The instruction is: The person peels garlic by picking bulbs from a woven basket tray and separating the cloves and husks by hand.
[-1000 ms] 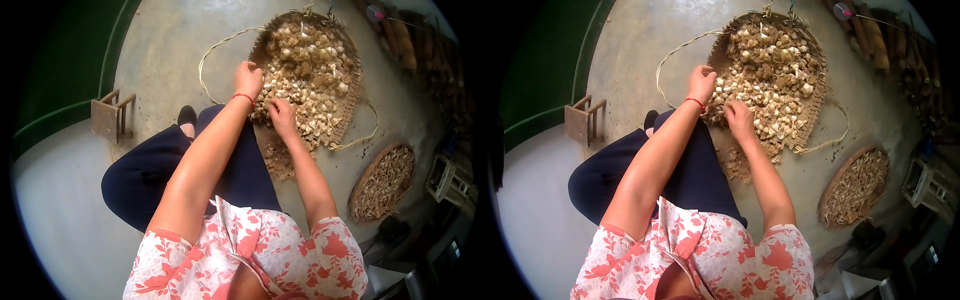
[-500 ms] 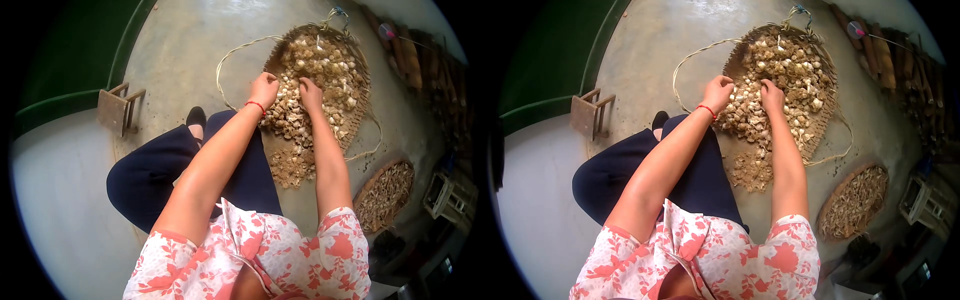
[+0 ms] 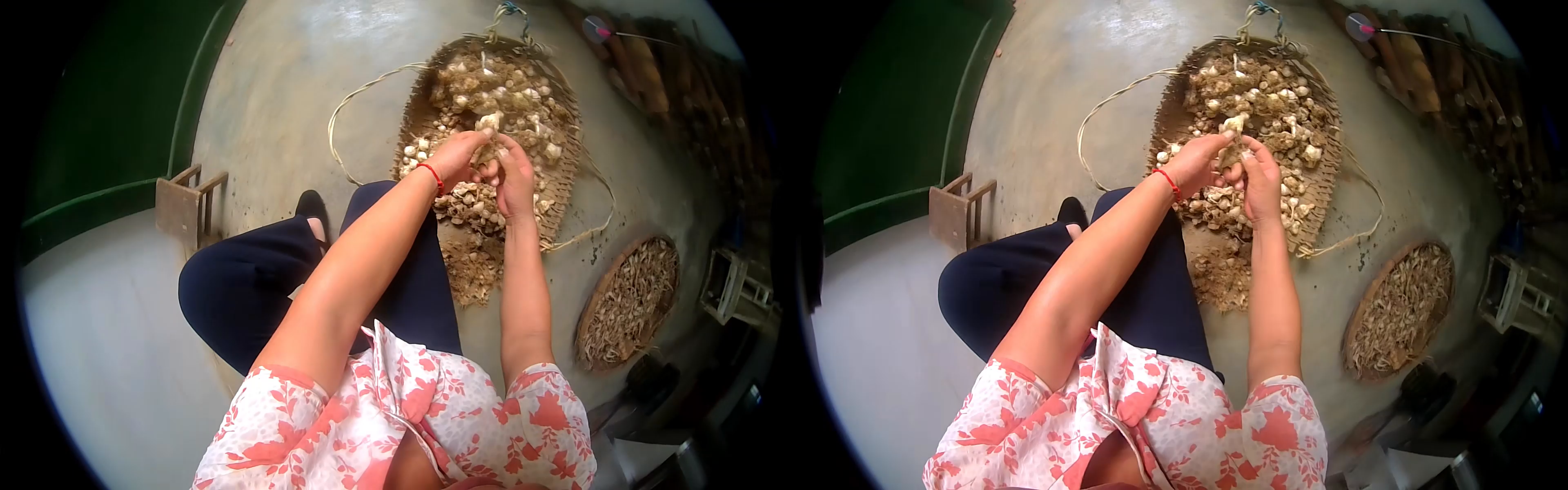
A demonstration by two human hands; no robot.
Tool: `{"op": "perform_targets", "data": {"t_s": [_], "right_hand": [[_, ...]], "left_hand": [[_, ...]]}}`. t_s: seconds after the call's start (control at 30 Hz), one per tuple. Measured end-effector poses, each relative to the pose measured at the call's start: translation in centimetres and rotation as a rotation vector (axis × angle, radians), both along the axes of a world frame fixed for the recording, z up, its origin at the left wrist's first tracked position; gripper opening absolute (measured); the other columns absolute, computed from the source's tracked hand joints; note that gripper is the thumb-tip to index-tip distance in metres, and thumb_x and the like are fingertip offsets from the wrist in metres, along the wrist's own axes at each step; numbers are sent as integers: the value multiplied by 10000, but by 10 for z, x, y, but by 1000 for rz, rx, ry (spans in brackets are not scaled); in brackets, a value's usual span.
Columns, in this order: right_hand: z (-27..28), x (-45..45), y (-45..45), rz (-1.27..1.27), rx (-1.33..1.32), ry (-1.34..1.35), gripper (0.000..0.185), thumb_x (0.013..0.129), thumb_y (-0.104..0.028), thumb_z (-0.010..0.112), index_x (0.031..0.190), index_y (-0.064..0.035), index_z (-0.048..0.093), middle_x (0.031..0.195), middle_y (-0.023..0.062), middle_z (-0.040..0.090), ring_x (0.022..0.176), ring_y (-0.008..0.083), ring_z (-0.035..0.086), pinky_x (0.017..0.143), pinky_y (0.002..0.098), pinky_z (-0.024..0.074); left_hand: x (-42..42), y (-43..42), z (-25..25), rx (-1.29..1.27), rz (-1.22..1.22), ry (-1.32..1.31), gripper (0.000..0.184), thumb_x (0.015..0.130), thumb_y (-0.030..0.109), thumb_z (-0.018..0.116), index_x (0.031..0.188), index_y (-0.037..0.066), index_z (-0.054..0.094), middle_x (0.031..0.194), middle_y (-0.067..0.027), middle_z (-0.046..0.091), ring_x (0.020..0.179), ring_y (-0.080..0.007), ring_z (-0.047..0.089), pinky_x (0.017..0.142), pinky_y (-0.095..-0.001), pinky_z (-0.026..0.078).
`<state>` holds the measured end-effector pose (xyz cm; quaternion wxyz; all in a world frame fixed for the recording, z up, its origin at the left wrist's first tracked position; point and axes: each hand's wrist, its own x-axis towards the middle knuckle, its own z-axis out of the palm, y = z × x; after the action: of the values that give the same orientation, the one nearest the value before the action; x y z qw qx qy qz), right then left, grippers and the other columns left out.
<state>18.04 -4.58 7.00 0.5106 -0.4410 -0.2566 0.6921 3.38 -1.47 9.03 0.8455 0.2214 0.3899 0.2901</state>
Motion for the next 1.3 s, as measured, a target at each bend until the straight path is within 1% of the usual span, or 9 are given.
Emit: {"op": "perform_targets", "data": {"t_s": [0.17, 0.37, 0.47, 0.67, 0.83, 0.93, 1.1, 1.23, 1.3], "right_hand": [[8, 0, -2, 112, 32, -371, 350, 919, -73, 505, 1254, 16, 460, 696, 8, 594, 562, 40, 506, 478, 156, 389], [8, 0, -5, -137, 175, -198, 256, 941, -142, 515, 1167, -27, 480, 882, 47, 615, 632, 60, 540, 496, 174, 417], [13, 17, -5, 24, 70, -294, 331, 965, -336, 470, 1116, -47, 526, 872, 42, 612, 730, 90, 568, 605, 201, 465], [19, -13, -9, -12, 311, -541, 333, 963, -308, 488, 1006, 4, 593, 885, 41, 611, 834, 108, 532, 751, 251, 435], [-1, -28, -21, -238, 238, -617, 291, 970, -234, 456, 1010, 26, 580, 858, 36, 594, 794, 99, 508, 719, 253, 427], [-11, -43, -16, -376, 68, -336, 254, 964, -209, 455, 976, 19, 569, 865, 42, 583, 792, 112, 523, 713, 273, 449], [-24, -42, -14, -360, -316, 530, 271, 963, -271, 452, 938, -27, 570, 906, 67, 588, 825, 169, 568, 734, 318, 503], [-38, -29, -12, -317, -289, 439, 236, 955, -274, 456, 887, -71, 553, 832, 31, 583, 761, 164, 574, 679, 305, 499], [-39, -34, -13, -527, -180, 122, 206, 950, -243, 471, 884, -70, 561, 775, 26, 585, 672, 158, 557, 624, 303, 483]], "left_hand": [[7, -1, -6, -3, 85, 142, 218, 946, 235, 486, 977, 22, 526, 750, -50, 575, 659, -123, 559, 549, -229, 433], [5, -4, 1, 14, 65, 91, 135, 918, 188, 542, 877, 65, 506, 738, -6, 535, 592, -89, 499, 549, -219, 413], [9, -7, 9, 91, -61, 211, 222, 912, 266, 546, 796, 85, 491, 652, 2, 493, 504, -71, 429, 461, -218, 345], [8, -2, 23, 7, -228, 364, 551, 892, 624, 387, 654, 131, 453, 463, 26, 363, 385, -82, 313, 381, -256, 197], [14, -6, -16, 419, -291, 673, 697, 912, 597, 365, 523, 40, 523, 489, -88, 493, 413, -183, 436, 430, -338, 331], [20, -13, -11, 696, -218, 1085, 495, 915, 456, 426, 853, 41, 688, 723, -222, 630, 701, -384, 609, 667, -435, 475], [27, -22, 15, 899, -169, 1236, 394, 877, 397, 491, 814, 44, 654, 691, -203, 625, 699, -384, 613, 663, -457, 484], [25, -17, 12, 943, -297, 1251, 360, 858, 384, 538, 811, 45, 652, 703, -212, 624, 697, -377, 618, 667, -454, 485], [25, -19, 8, 885, -216, 1128, 381, 855, 384, 540, 853, 23, 662, 724, -226, 630, 715, -373, 625, 687, -445, 488]]}}
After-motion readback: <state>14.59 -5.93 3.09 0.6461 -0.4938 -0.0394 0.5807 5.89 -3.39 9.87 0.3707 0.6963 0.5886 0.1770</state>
